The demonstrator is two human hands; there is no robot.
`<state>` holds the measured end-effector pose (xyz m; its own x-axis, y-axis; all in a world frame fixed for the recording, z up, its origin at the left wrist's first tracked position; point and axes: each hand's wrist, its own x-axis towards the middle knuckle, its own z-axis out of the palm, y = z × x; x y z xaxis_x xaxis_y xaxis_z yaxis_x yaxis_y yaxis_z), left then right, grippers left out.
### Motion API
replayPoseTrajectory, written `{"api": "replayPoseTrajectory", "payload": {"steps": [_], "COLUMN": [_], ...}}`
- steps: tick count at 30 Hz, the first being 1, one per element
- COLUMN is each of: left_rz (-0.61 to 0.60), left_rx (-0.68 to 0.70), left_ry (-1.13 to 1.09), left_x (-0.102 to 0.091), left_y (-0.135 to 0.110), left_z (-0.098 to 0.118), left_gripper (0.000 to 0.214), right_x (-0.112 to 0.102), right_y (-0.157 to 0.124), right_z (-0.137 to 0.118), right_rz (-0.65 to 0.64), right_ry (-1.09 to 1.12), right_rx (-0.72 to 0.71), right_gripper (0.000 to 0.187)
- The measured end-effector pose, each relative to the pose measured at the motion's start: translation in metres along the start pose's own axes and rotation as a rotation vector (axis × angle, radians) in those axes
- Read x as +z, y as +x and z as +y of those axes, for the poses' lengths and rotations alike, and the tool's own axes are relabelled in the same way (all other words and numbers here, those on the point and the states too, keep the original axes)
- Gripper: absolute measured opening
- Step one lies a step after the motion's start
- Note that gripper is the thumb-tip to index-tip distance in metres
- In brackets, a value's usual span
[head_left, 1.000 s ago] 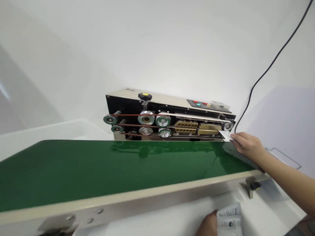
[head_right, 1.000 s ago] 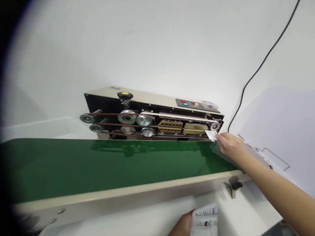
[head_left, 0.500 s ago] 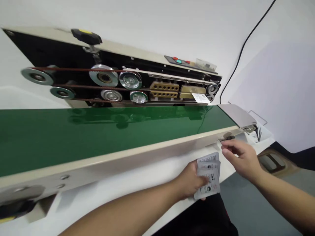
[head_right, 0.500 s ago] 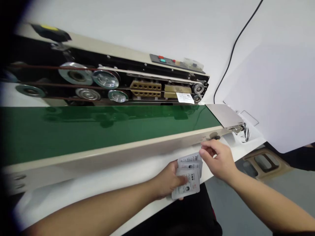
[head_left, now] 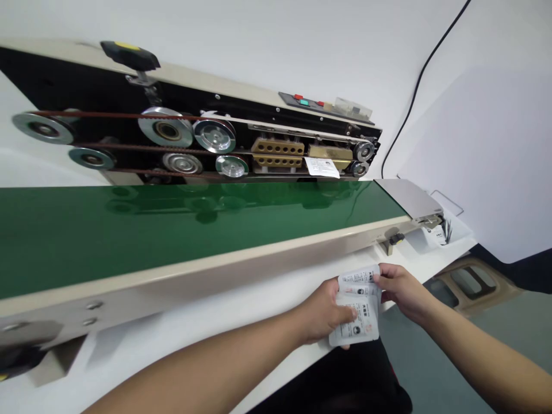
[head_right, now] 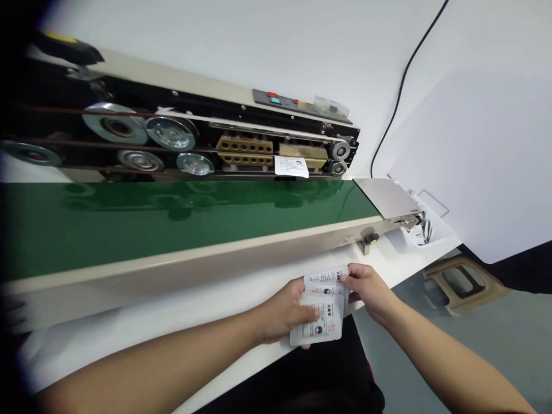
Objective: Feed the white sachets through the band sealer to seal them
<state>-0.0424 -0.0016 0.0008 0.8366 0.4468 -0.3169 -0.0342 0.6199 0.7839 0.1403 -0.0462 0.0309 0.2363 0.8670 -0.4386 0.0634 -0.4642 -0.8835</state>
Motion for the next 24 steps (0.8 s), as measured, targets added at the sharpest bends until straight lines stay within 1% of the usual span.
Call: {"api": "replayPoseTrajectory", "payload": {"steps": [2, 4, 6, 8, 10, 13, 15, 16, 18, 19, 20, 21, 22, 24], "left_rz": [0.008, 0.004, -0.003, -0.006, 0.000, -0.008, -0.012, -0.009, 0.001, 0.005, 0.008, 0.006, 0.001, -0.030], "left_rx": [-0.003, 0.011, 0.023, 0.018, -0.004, -0.032, -0.052, -0.057, -0.040, -0.020, 0.005, 0.030, 0.054, 0.106], "left_ry": [0.013, 0.021, 0.022, 0.017, 0.019, 0.014, -0.004, -0.012, -0.017, -0.016, -0.011, -0.005, 0.006, 0.030], "left_x": [0.000, 0.000, 0.000, 0.000, 0.001, 0.000, -0.003, -0.004, -0.008, -0.011, -0.013, -0.016, -0.020, -0.027], "left_y": [0.000, 0.000, -0.001, -0.001, -0.002, -0.002, 0.000, 0.003, 0.009, 0.012, 0.015, 0.018, 0.021, 0.026], "left_z": [0.001, 0.001, 0.001, 0.002, 0.002, 0.001, -0.003, -0.005, -0.012, -0.016, -0.020, -0.024, -0.028, -0.034], "left_gripper": [0.049, 0.050, 0.050, 0.052, 0.055, 0.058, 0.065, 0.069, 0.072, 0.072, 0.071, 0.071, 0.071, 0.071], "right_x": [0.005, 0.006, 0.001, -0.014, -0.038, -0.075, -0.087, -0.088, -0.080, -0.074, -0.067, -0.062, -0.058, -0.057], "right_y": [0.001, 0.004, 0.006, 0.006, 0.000, -0.021, -0.041, -0.051, -0.068, -0.072, -0.074, -0.072, -0.067, -0.051], "right_z": [0.000, -0.001, -0.002, -0.005, -0.010, -0.019, -0.023, -0.023, -0.017, -0.012, -0.007, -0.003, 0.000, 0.000], "right_rz": [0.049, 0.111, 0.167, 0.210, 0.213, 0.183, 0.117, 0.034, -0.207, -0.322, -0.407, -0.454, -0.469, -0.461], "right_ry": [0.068, 0.096, 0.084, 0.041, -0.022, -0.111, -0.219, -0.300, -0.427, -0.453, -0.452, -0.434, -0.411, -0.388], "right_rx": [-0.007, -0.055, -0.117, -0.187, -0.263, -0.381, -0.437, -0.462, -0.505, -0.522, -0.539, -0.551, -0.562, -0.585], "right_gripper": [0.038, 0.039, 0.039, 0.040, 0.038, 0.033, 0.031, 0.032, 0.033, 0.032, 0.031, 0.031, 0.033, 0.039]}}
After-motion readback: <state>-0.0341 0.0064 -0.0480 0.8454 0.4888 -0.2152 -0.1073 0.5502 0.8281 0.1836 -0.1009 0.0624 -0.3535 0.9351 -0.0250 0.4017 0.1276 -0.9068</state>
